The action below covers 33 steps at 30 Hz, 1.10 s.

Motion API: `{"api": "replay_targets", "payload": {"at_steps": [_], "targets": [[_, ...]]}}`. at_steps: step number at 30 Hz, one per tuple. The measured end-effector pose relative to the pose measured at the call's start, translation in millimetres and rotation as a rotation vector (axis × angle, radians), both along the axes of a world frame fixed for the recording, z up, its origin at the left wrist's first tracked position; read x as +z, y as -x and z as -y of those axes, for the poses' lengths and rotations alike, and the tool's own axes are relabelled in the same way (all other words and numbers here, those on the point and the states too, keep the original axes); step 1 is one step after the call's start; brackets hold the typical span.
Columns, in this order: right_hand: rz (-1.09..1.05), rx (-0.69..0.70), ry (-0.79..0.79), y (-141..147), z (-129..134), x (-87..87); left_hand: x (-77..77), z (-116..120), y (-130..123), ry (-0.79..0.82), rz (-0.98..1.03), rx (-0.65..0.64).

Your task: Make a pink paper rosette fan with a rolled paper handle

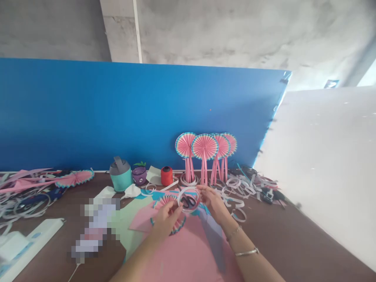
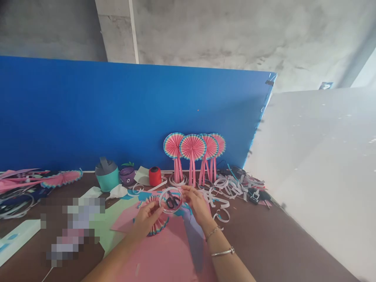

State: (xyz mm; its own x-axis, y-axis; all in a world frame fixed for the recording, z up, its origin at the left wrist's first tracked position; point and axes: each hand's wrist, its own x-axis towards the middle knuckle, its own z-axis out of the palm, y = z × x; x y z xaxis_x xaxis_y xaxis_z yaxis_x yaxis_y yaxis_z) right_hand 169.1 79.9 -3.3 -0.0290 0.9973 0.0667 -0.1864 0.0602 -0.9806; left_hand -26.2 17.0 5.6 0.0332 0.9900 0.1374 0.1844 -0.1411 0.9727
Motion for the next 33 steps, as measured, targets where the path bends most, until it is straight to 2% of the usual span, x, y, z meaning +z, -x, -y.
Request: {"api": "replay_targets", "payload": {"at_steps": [2, 6, 8, 9, 10, 11, 14, 15, 16, 17, 18, 20, 21, 24, 27, 31, 33], "targets": [[0.158, -0.234, -0.011, -14.4, -7.9, -3.2, -5.9, -4.8, 3.9, -0.049, 0.03, 0.035], [0.318, -0.475, -0.015, -39.9, -17.7, -7.1, -18.1, -13.7, 11.3, -0.051, 0.193, 0.071], [0.488, -0.599, -0.081, -42.4, -15.8, -4.6, -21.7, -16.2, 13.4, -0.052, 0.235, 0.106], [0.562, -0.608, -0.121, -40.1, -13.1, -2.0, -22.7, -16.8, 13.8, -0.056, 0.236, 0.128], [0.602, -0.553, -0.155, -35.4, -9.4, 1.0, -23.3, -17.0, 13.8, -0.064, 0.225, 0.144], [0.581, -0.429, -0.168, -28.9, -4.8, 4.3, -23.3, -16.9, 13.5, -0.073, 0.206, 0.148], [0.332, 0.121, -0.105, -5.3, 9.2, 11.2, -21.6, -14.9, 11.5, -0.103, 0.135, 0.117], [0.296, 0.249, -0.087, 0.9, 12.1, 11.7, -20.8, -14.2, 11.0, -0.11, 0.116, 0.108], [0.276, 0.311, -0.074, 5.0, 13.4, 11.0, -19.9, -13.6, 10.6, -0.115, 0.103, 0.107], [0.265, 0.276, -0.072, 6.4, 12.7, 9.5, -19.2, -13.2, 10.6, -0.117, 0.096, 0.11], [0.256, 0.175, -0.073, 4.9, 10.2, 7.2, -18.7, -13.1, 10.9, -0.117, 0.095, 0.116], [0.233, -0.169, -0.091, -6.2, 0.9, 1.8, -18.0, -13.2, 11.8, -0.113, 0.1, 0.134], [0.239, -0.28, -0.097, -14.3, -4.5, -0.6, -17.6, -13.2, 12.4, -0.113, 0.103, 0.147], [0.287, -0.49, -0.115, -37.9, -16.3, -4.7, -15.9, -12.5, 12.9, -0.133, 0.096, 0.187], [0.471, -0.611, -0.184, -45.1, -15.8, -4.0, -11.9, -10.8, 11.3, -0.131, 0.137, 0.183], [0.962, -0.635, -0.509, -32.3, -6.0, 0.8, -3.7, -8.7, 7.7, 0.008, 0.356, 0.113], [1.084, -0.665, -0.634, -25.8, -1.5, 3.9, 0.1, -7.9, 6.6, 0.082, 0.425, 0.101]]}}
